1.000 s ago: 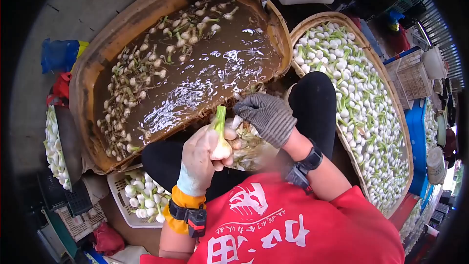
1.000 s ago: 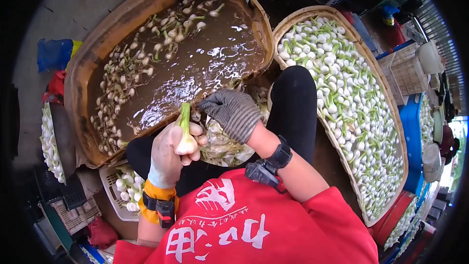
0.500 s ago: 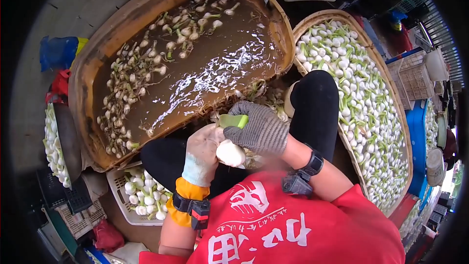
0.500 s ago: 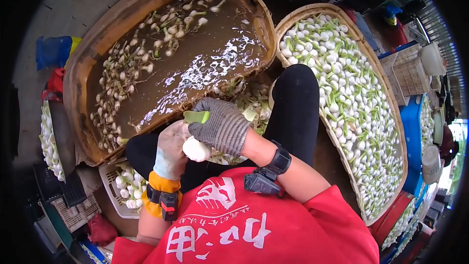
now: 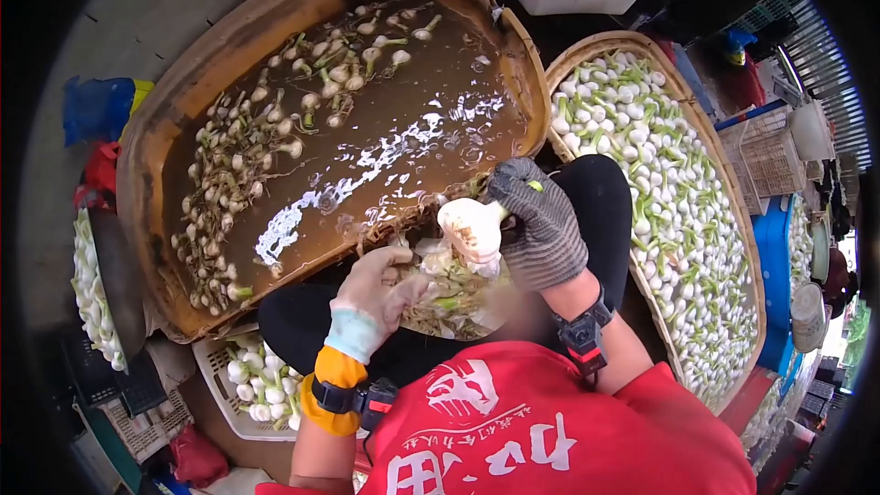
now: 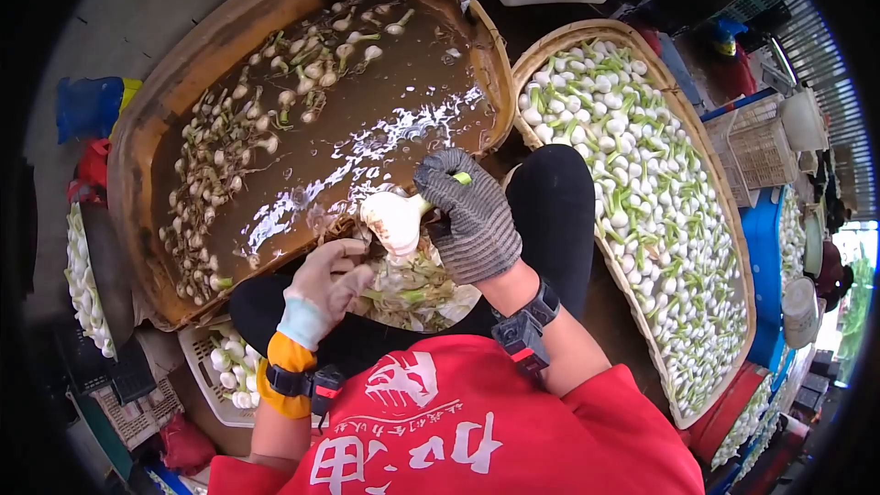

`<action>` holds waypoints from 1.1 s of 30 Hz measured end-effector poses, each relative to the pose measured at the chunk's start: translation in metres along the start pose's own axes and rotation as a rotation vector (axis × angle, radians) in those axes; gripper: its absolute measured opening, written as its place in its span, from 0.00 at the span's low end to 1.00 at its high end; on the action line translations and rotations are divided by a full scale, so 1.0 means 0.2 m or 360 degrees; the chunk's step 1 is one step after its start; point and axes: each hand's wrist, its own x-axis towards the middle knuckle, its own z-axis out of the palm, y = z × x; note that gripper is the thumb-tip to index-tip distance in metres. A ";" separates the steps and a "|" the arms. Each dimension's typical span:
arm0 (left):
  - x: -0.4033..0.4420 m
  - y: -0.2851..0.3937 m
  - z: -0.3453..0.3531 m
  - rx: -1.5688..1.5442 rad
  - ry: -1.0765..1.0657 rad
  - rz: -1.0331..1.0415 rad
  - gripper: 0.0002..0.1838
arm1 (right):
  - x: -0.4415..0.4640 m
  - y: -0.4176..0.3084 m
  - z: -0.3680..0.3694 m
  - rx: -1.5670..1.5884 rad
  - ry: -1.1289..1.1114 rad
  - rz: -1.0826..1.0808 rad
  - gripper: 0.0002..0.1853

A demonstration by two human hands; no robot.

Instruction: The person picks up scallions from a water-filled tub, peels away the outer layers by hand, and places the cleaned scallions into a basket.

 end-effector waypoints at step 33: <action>-0.05 0.21 0.05 -0.1276 -0.0287 -0.0406 0.13 | -0.10 -0.17 0.17 0.0937 -0.0136 0.0920 0.07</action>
